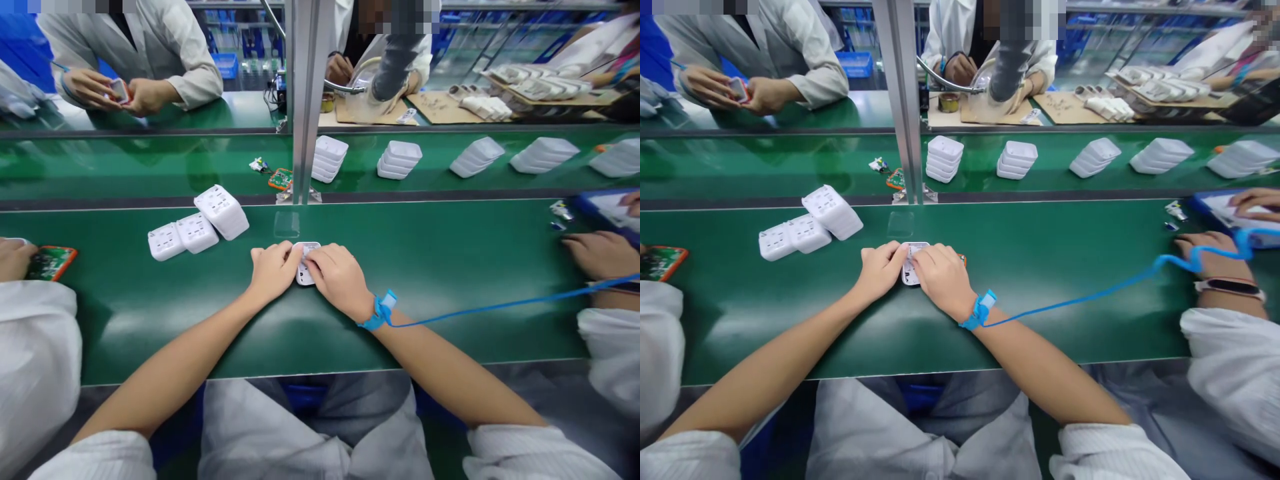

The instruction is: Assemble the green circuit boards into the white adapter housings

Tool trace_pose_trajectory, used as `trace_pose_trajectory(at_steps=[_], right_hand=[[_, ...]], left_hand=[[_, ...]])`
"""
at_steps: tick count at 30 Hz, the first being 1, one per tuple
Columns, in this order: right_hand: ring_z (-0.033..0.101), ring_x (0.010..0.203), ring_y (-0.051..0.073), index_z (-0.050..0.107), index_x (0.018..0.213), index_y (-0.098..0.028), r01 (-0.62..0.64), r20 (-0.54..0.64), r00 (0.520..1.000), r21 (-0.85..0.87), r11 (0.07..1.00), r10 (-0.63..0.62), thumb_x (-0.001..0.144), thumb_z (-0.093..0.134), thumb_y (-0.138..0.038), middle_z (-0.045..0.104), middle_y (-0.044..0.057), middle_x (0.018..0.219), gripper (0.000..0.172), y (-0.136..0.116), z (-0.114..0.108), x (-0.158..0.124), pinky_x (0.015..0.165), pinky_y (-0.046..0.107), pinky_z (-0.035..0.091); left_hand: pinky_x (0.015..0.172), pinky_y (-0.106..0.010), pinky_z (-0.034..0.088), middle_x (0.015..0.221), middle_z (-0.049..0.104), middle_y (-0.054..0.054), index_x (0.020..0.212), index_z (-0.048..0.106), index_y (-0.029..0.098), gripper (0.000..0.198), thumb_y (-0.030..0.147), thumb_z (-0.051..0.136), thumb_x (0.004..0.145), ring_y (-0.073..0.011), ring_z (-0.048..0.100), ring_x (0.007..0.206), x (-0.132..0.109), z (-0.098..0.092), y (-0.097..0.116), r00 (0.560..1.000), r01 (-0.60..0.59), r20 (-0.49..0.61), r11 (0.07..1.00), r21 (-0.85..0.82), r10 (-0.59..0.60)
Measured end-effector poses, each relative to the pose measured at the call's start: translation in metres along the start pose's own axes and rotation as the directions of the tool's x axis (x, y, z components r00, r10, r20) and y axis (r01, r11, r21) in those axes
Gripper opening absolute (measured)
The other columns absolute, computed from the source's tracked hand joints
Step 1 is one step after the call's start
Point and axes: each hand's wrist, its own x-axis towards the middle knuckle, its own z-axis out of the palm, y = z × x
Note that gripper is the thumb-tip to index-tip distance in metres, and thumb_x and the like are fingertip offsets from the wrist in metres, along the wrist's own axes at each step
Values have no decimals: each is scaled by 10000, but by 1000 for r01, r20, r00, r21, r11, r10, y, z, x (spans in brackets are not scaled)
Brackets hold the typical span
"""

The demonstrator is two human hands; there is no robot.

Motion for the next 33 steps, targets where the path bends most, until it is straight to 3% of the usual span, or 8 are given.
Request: trace_pose_trajectory(at_steps=[8,16,22,25,28,30,33], right_hand=[[564,836,213,670,888,-170,-41,64,997,81,996,36,1030,466,-236,700,84,885,257,-1,1,4,762,348,401],[520,850,216,676,908,-168,54,170,983,47,997,-61,1021,435,-190,681,87,934,268,-1,-2,13,756,351,376],[478,902,228,711,956,-188,201,266,938,100,974,-221,1031,440,-202,662,91,990,282,6,-12,17,763,376,381],[469,985,257,707,1068,-184,144,243,958,63,988,-155,1002,556,-284,647,118,1077,192,8,-22,11,795,396,406],[475,1008,280,697,989,-172,31,230,973,-2,1000,-30,950,644,-307,636,131,1063,150,11,-31,6,823,420,423],[488,1058,308,678,1069,-175,-45,233,971,-2,999,45,887,725,-403,616,146,1149,295,17,-35,4,853,446,435],[484,1205,379,525,1369,-176,-103,317,946,72,992,75,738,835,-539,545,188,1345,792,34,-38,3,931,515,442]], left_hand=[[820,-365,261,670,619,40,652,484,190,483,490,369,1013,-173,598,766,2,-1,-5,999,37,22,992,-123,-34],[800,-359,283,671,630,28,655,503,203,469,464,368,1020,-186,610,779,2,0,-1,998,69,18,993,-101,-68],[827,-359,305,736,663,13,725,541,209,416,405,352,1039,-198,625,827,2,-2,-3,999,46,16,999,-29,-45],[836,-363,309,772,665,-2,760,541,207,405,399,334,1050,-207,627,860,2,-2,-4,998,55,-8,998,22,-54],[850,-370,313,798,668,-12,766,538,207,405,405,328,1050,-214,623,883,2,-2,-4,999,42,-13,998,48,-41],[854,-363,326,767,648,-4,755,518,209,401,408,331,1047,-205,616,847,1,-3,-4,998,50,-29,999,22,-49],[802,-333,358,708,599,9,728,479,214,388,415,350,1034,-190,592,775,0,-5,-5,996,68,-60,996,-63,-71]])
